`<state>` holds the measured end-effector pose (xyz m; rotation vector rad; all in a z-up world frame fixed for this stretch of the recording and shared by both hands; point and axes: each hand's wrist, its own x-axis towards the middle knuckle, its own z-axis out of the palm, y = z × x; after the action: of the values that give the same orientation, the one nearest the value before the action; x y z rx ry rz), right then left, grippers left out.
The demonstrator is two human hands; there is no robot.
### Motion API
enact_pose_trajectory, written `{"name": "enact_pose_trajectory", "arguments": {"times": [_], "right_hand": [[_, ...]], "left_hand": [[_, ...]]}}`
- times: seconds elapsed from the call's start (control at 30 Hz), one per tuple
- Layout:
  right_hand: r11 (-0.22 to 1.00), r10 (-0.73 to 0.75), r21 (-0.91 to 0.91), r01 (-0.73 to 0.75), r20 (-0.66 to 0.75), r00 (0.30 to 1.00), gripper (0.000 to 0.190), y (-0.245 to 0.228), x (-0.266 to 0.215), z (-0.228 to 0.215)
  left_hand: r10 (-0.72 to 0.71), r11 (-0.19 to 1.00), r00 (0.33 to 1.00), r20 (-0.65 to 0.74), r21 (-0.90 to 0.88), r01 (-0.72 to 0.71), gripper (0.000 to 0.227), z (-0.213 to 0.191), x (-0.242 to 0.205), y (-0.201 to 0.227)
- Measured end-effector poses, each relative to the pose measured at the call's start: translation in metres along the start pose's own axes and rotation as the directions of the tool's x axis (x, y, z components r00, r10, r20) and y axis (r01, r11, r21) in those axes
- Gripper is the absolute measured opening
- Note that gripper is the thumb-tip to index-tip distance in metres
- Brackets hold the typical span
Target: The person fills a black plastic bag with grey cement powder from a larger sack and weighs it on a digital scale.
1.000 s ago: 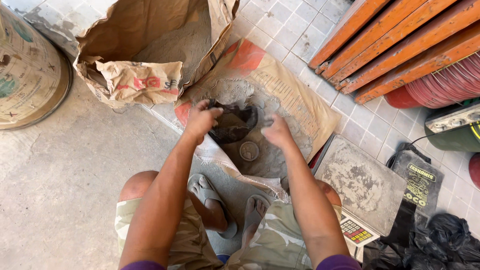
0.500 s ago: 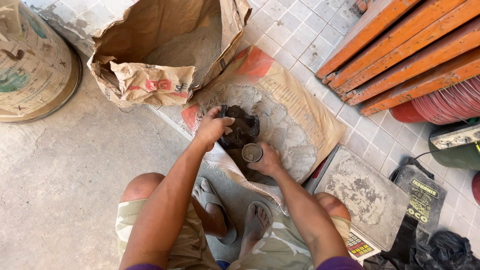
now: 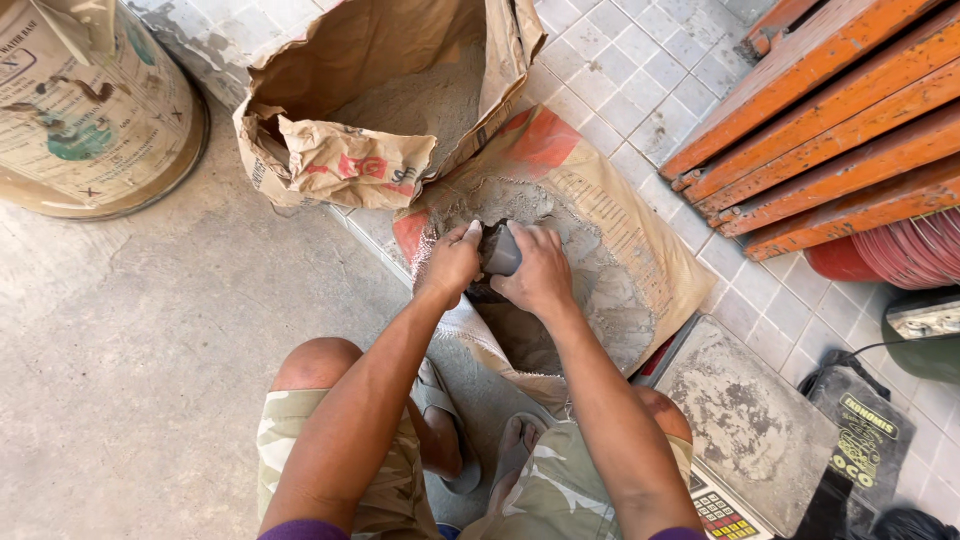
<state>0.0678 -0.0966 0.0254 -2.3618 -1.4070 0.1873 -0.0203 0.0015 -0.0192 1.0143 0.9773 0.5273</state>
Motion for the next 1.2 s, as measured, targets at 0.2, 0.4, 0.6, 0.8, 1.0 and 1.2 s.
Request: {"name": "enact_pose_trajectory", "arguments": {"times": [0.2,0.4,0.6,0.8,1.0,1.2], "right_hand": [[0.943,-0.198,-0.254,0.215,0.089,0.976,0.074,0.002,0.006,0.010],[0.992,-0.094,-0.083,0.092,-0.022,0.995,0.075,0.008,0.004,0.006],[0.729,0.306,0.673,-0.127,-0.153,0.940,0.077,0.036,-0.015,0.005],[0.586,0.081,0.791,-0.176,0.159,0.984,0.082,0.064,-0.044,-0.037],[0.922,0.232,0.158,-0.353,0.506,0.831,0.076,0.076,-0.068,0.003],[0.945,0.259,0.016,-0.327,0.575,0.776,0.077,0.091,-0.075,0.035]], "left_hand": [[0.009,1.000,1.000,0.015,0.004,-0.009,0.032,-0.002,0.010,-0.009],[0.025,1.000,1.000,0.016,-0.015,-0.025,0.032,-0.003,0.015,-0.009],[0.046,0.999,0.999,0.010,0.010,-0.046,0.032,-0.001,0.012,-0.004],[0.049,0.998,0.996,-0.068,0.040,-0.046,0.031,0.012,-0.003,0.012],[-0.034,0.991,0.999,0.036,0.127,0.030,0.050,0.014,-0.031,0.039],[-0.071,0.987,0.994,0.077,0.151,0.059,0.041,0.041,-0.027,0.018]]}}
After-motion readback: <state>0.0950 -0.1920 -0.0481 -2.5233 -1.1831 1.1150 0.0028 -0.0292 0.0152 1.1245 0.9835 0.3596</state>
